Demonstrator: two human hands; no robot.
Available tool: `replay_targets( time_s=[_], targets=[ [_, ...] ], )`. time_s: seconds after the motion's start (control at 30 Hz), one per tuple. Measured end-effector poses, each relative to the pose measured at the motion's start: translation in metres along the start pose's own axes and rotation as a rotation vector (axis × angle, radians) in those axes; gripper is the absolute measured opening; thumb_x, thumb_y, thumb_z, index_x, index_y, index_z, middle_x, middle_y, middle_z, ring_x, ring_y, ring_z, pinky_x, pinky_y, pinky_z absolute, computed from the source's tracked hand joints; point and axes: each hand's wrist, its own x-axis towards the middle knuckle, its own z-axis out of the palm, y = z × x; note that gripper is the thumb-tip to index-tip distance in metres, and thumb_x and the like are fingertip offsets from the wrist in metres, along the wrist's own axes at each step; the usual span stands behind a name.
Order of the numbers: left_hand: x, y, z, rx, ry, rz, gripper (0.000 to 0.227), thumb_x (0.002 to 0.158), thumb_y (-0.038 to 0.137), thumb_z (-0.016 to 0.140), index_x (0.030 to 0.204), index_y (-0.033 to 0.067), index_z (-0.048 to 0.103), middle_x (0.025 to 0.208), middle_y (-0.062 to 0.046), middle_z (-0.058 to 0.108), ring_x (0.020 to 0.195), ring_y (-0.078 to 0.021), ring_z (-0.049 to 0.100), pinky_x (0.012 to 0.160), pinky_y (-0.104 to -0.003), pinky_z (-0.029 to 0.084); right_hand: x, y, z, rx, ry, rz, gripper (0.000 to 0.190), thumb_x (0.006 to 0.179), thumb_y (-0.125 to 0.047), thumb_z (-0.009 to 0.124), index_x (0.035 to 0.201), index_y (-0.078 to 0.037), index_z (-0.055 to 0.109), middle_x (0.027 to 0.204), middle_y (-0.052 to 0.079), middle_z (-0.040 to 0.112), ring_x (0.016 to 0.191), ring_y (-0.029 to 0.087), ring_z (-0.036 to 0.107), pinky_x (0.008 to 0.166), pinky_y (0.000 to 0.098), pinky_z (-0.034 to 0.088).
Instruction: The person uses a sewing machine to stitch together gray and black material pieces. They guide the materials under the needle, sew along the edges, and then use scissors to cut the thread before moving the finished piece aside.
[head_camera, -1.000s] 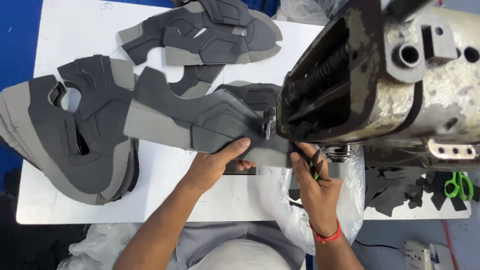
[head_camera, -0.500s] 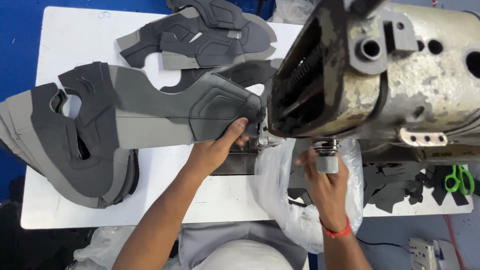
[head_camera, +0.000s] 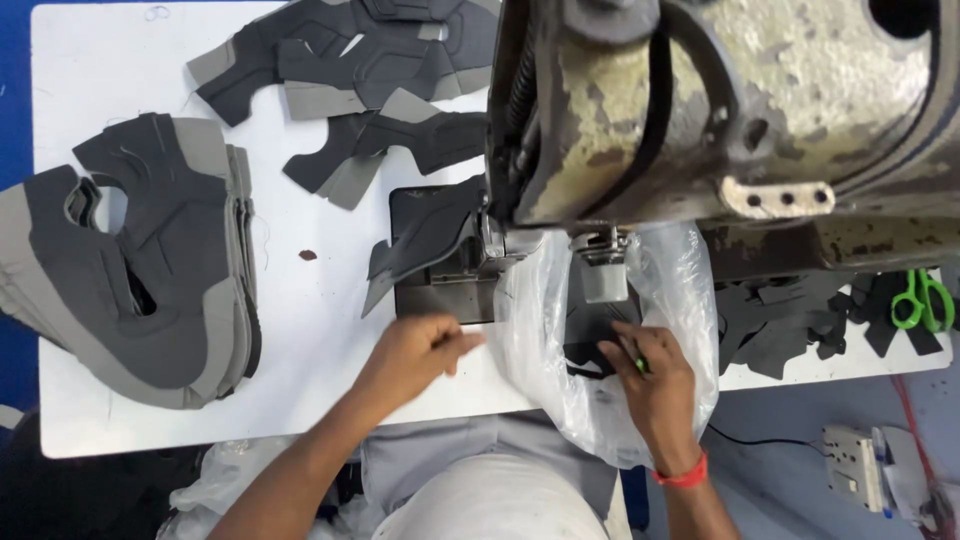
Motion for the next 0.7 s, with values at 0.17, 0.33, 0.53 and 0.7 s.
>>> replay_targets(
  time_s=[0.17,0.33,0.53,0.7],
  targets=[
    [-0.043,-0.052,0.019,0.342,0.015,0.038,0.036,0.093,0.039,0.07,0.075,0.0079,0.066,0.058,-0.007,0.066,0.047,-0.0183,0.06,0.05,-0.034,0.047,0.01,-0.021,0.022,-0.132,-0.101,-0.087,0.059,0.075,-0.024,0.085,0.129,-0.009,0.068,0.12,0.013,0.062,0.091,0.028,0.07,0.073,0.038,0.057],
    [-0.057,-0.078,0.039,0.43,0.246,0.376,0.03,0.093,0.031,0.07,0.077,0.0062,0.065,0.061,-0.01,0.068,0.054,-0.028,0.065,0.051,-0.041,0.048,0.023,-0.013,0.032,-0.288,0.058,-0.138,0.056,0.082,-0.029,0.084,0.132,-0.012,0.066,0.127,0.013,0.061,0.098,0.032,0.068,0.075,0.0401,0.057],
    [-0.047,-0.069,0.052,0.506,0.415,0.338,0.029,0.092,0.032,0.072,0.075,0.0091,0.066,0.054,-0.007,0.066,0.045,-0.0248,0.064,0.044,-0.038,0.048,0.033,0.005,0.021,-0.148,0.148,0.016,0.054,0.075,-0.03,0.089,0.119,-0.006,0.067,0.113,0.015,0.06,0.092,0.034,0.066,0.075,0.0425,0.055],
    [-0.035,-0.071,0.051,0.441,0.476,0.394,0.03,0.093,0.03,0.072,0.074,0.0085,0.065,0.054,-0.005,0.065,0.044,-0.0236,0.063,0.042,-0.037,0.047,0.028,0.016,0.004,-0.125,0.279,-0.106,0.021,0.092,-0.016,0.084,0.105,-0.006,0.072,0.1,0.013,0.066,0.09,0.031,0.066,0.077,0.0397,0.051]
  ],
)
